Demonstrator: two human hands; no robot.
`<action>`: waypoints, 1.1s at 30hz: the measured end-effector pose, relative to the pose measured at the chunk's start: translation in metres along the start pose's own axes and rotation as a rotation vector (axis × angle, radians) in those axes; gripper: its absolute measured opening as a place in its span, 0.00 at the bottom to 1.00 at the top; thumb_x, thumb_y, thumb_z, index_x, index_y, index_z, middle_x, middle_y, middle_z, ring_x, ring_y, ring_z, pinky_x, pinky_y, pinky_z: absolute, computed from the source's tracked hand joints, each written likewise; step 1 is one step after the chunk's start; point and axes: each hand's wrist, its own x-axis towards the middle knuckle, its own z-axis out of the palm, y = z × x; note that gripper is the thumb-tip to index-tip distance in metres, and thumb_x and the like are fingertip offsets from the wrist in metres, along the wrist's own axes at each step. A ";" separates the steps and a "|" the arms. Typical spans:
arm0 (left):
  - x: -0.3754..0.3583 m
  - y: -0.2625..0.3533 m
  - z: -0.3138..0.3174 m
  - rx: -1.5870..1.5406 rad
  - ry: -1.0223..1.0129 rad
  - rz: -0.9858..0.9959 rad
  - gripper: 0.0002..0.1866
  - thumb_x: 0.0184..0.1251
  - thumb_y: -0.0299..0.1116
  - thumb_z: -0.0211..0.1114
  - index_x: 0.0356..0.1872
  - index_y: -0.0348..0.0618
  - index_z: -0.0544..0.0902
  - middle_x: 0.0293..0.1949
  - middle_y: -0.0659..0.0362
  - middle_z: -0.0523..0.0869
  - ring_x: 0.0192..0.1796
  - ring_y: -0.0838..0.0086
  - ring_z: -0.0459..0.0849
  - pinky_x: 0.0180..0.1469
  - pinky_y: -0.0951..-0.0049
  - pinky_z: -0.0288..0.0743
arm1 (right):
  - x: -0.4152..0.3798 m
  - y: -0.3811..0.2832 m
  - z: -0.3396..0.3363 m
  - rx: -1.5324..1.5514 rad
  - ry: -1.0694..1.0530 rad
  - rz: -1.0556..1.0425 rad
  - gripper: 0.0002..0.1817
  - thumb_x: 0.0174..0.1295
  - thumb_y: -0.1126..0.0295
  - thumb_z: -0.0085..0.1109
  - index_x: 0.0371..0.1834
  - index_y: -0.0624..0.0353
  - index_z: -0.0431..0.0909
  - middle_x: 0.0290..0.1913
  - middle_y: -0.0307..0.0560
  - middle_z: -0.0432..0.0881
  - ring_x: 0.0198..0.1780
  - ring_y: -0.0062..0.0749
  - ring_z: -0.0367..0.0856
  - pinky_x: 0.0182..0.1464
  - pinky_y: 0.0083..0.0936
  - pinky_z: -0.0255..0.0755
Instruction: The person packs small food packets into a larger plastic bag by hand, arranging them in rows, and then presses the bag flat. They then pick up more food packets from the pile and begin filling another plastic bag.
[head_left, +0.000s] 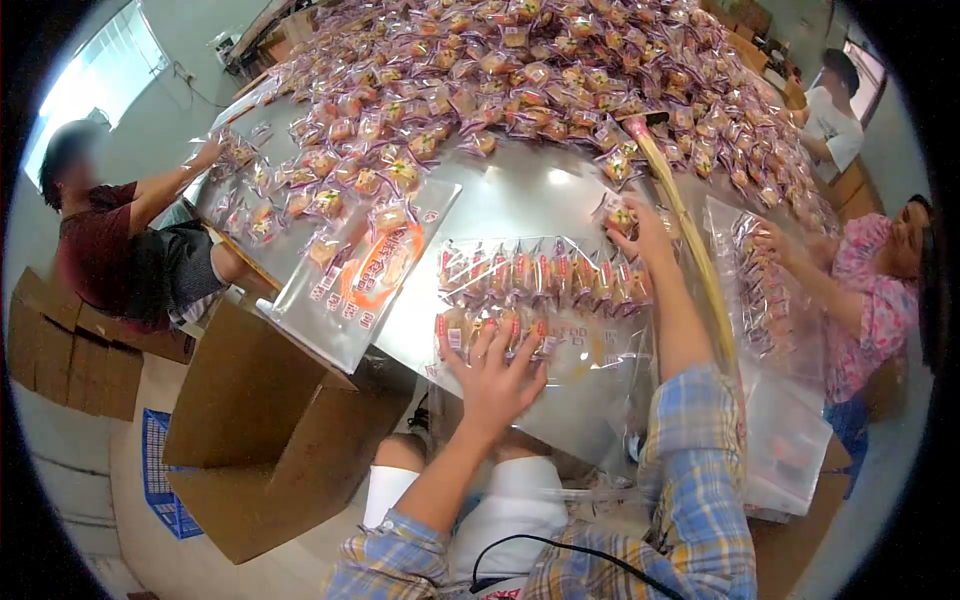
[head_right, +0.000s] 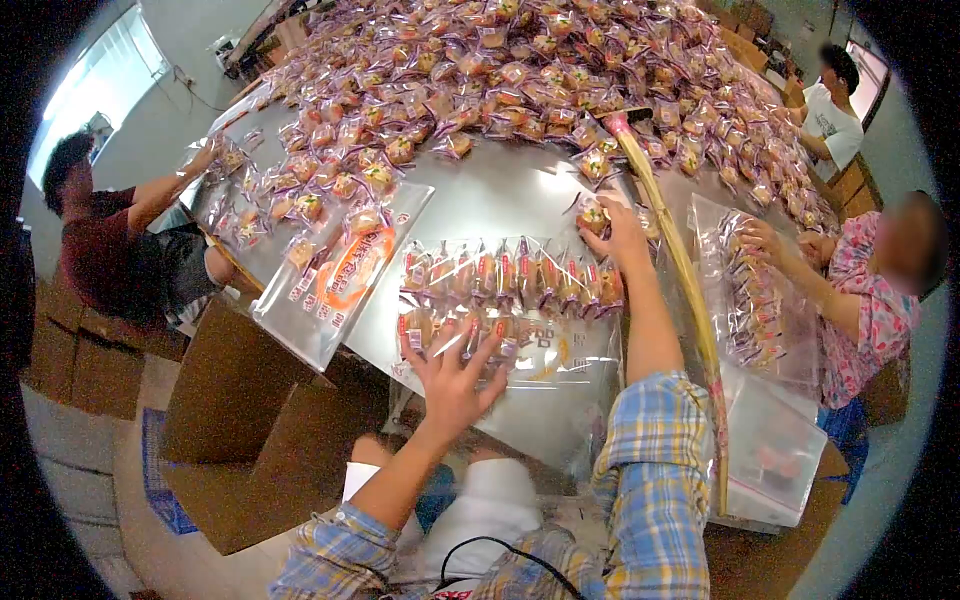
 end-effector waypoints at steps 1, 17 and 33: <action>0.001 0.001 -0.002 -0.011 0.000 0.001 0.27 0.57 0.46 0.77 0.61 0.65 0.88 0.67 0.59 0.80 0.71 0.63 0.74 0.77 0.19 0.39 | -0.003 0.000 0.000 -0.073 0.023 -0.033 0.44 0.61 0.33 0.65 0.75 0.48 0.75 0.71 0.48 0.79 0.75 0.50 0.70 0.82 0.55 0.50; 0.000 -0.001 0.004 -0.037 0.037 0.000 0.28 0.53 0.44 0.78 0.60 0.64 0.89 0.66 0.60 0.80 0.71 0.62 0.75 0.77 0.18 0.41 | -0.001 0.020 0.015 0.020 0.160 0.126 0.55 0.50 0.25 0.71 0.79 0.42 0.72 0.76 0.56 0.70 0.73 0.60 0.71 0.73 0.54 0.66; 0.000 -0.002 0.003 -0.050 0.017 -0.024 0.26 0.53 0.45 0.78 0.58 0.64 0.90 0.68 0.60 0.81 0.73 0.61 0.75 0.80 0.23 0.35 | 0.032 -0.022 -0.015 0.073 0.260 -0.275 0.11 0.70 0.61 0.66 0.45 0.56 0.88 0.49 0.49 0.85 0.53 0.52 0.82 0.55 0.44 0.77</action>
